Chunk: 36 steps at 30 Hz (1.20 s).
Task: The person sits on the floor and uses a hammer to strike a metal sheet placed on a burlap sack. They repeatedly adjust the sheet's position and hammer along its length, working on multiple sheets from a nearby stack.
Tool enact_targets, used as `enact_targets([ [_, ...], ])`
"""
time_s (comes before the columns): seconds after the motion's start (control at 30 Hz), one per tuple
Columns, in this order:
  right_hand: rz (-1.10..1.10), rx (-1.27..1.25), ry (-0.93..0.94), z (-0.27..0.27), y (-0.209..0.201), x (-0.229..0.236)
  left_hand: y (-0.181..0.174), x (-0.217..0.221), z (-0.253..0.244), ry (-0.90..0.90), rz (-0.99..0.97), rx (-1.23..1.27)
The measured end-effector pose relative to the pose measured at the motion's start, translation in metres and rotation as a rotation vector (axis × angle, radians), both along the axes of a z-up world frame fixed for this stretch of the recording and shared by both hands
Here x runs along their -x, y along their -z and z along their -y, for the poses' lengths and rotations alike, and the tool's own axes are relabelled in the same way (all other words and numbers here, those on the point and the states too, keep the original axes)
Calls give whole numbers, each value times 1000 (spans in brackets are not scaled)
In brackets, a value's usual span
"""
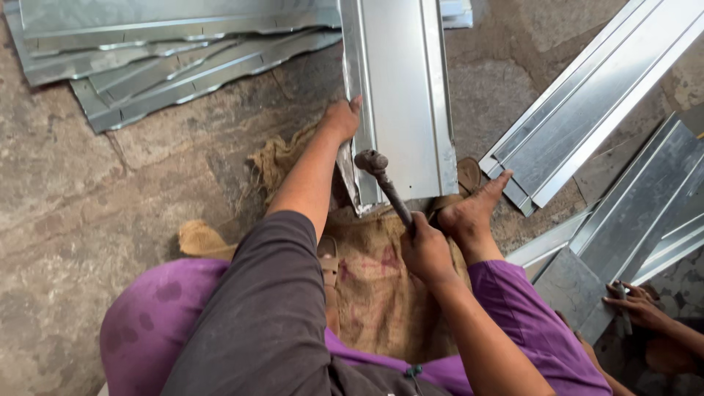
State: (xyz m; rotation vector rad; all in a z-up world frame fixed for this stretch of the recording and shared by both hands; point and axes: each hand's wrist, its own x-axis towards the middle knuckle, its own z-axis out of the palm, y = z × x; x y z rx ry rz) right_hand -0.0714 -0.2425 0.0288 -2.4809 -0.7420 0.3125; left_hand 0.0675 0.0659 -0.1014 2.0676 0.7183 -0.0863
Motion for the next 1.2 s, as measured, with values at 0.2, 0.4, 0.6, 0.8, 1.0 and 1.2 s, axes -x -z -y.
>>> enact_targets([
  [0.2, -65, -1012, 64, 42, -51, 8, 11, -4, 2, -43, -31, -74],
  [0.4, 254, -416, -23, 27, 20, 24, 10, -3, 2, -43, -74, -7],
  [0.6, -63, -182, 108, 23, -7, 26, 29, -8, 3, -101, 126, -93],
  [0.8, 236, -1231, -78, 33, -56, 10, 9, 0, 4, -56, -7, -64],
  [1.0, 174, 67, -163, 20, -6, 24, -7, 6, 5, -23, -17, -76],
  [1.2, 167, -366, 53, 50, -29, 30, 1, 3, 5, -59, 38, -102],
])
